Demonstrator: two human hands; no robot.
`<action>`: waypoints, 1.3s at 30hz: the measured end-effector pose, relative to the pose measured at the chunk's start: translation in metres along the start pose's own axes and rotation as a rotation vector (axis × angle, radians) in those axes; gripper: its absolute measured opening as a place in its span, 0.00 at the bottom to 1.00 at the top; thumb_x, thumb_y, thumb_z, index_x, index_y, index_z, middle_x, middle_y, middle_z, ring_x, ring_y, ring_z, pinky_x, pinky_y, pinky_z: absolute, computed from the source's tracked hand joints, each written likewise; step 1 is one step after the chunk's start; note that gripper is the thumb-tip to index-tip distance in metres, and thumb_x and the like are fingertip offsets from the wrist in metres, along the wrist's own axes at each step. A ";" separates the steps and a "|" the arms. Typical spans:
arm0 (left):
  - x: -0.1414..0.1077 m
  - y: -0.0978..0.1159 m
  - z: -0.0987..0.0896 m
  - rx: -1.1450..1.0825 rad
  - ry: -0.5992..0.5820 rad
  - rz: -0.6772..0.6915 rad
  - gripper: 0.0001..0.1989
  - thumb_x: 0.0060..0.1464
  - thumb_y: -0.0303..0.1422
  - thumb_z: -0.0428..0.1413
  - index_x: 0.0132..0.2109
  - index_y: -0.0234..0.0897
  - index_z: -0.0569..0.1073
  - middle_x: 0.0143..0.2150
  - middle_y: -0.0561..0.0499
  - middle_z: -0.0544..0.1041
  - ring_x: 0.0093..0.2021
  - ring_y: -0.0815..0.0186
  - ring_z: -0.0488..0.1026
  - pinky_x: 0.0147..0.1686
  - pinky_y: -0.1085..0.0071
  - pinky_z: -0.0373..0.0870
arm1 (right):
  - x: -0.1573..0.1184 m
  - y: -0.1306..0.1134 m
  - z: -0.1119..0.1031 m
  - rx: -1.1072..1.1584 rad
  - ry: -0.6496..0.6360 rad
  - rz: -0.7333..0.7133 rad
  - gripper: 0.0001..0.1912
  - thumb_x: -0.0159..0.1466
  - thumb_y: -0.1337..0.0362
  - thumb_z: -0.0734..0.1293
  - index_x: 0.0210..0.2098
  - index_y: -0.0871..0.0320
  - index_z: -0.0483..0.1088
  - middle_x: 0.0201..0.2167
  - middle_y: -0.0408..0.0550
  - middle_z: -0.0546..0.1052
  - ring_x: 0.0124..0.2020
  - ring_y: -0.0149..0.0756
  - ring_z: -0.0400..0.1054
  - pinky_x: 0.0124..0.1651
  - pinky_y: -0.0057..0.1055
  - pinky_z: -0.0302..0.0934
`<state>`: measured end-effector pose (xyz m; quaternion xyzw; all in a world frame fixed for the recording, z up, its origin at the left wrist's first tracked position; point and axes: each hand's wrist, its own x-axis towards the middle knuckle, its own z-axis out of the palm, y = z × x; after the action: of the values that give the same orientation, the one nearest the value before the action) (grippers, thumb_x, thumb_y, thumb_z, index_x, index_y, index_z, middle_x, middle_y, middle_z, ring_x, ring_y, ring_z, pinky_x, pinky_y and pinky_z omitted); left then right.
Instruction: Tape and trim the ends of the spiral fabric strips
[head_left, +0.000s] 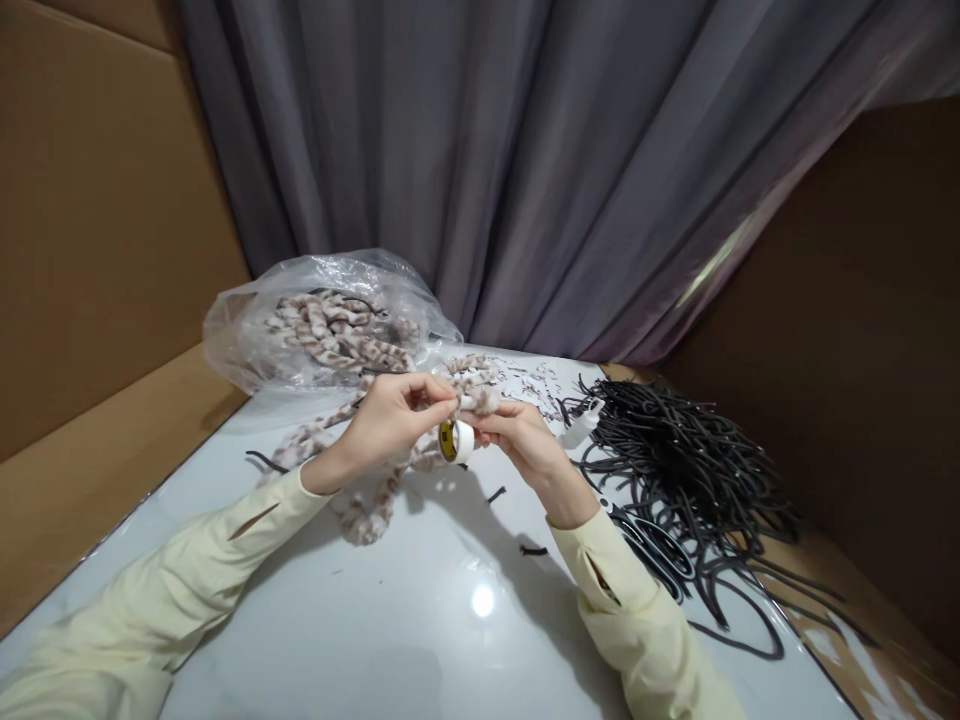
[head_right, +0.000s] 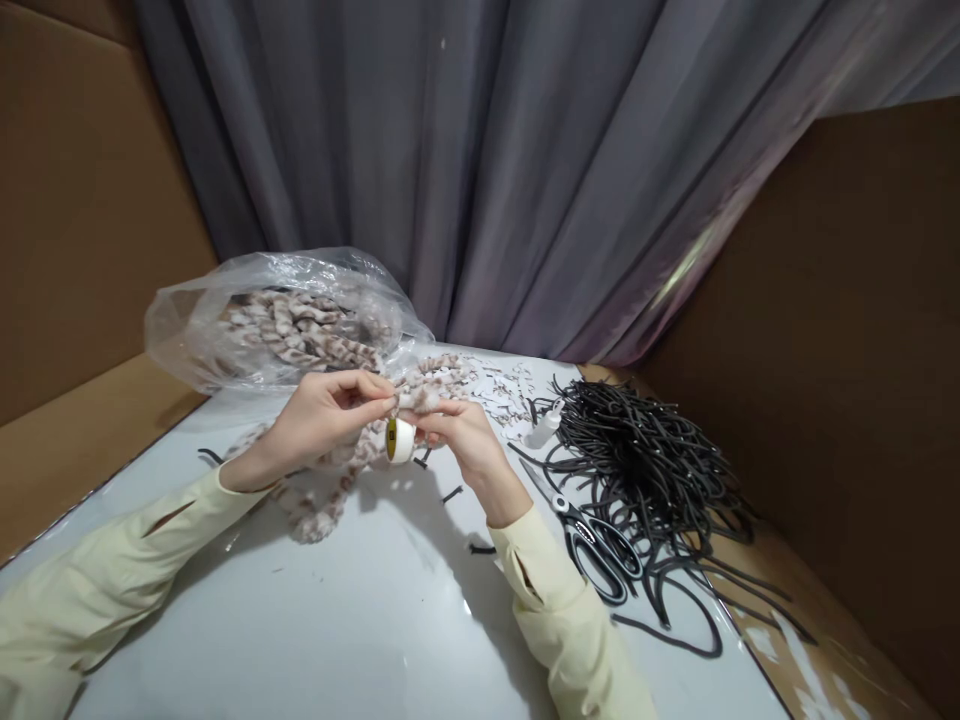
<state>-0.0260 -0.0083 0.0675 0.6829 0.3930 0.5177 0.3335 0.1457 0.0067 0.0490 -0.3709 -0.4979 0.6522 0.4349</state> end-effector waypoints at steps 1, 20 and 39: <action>0.000 0.000 0.000 -0.006 0.000 -0.011 0.05 0.45 0.29 0.58 0.25 0.33 0.71 0.32 0.48 0.78 0.34 0.67 0.73 0.35 0.74 0.68 | 0.000 0.000 0.000 -0.015 0.011 -0.005 0.05 0.45 0.67 0.73 0.23 0.61 0.77 0.18 0.40 0.70 0.20 0.23 0.56 0.26 0.27 0.48; 0.010 0.012 -0.011 0.095 -0.207 -0.330 0.07 0.44 0.31 0.56 0.32 0.34 0.77 0.17 0.56 0.70 0.14 0.75 0.56 0.13 0.78 0.50 | 0.003 0.006 -0.004 -0.196 0.030 -0.058 0.08 0.47 0.61 0.73 0.24 0.60 0.76 0.23 0.42 0.73 0.25 0.28 0.61 0.32 0.28 0.54; 0.017 -0.020 -0.011 -0.272 -0.283 -0.525 0.04 0.43 0.30 0.59 0.27 0.33 0.78 0.24 0.50 0.77 0.24 0.72 0.70 0.25 0.78 0.64 | 0.006 -0.017 -0.036 -0.485 0.039 0.051 0.07 0.49 0.62 0.70 0.25 0.60 0.76 0.24 0.46 0.75 0.28 0.32 0.66 0.29 0.29 0.59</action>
<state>-0.0375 0.0164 0.0600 0.5724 0.4327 0.3618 0.5952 0.1796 0.0264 0.0572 -0.4895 -0.6219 0.5169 0.3262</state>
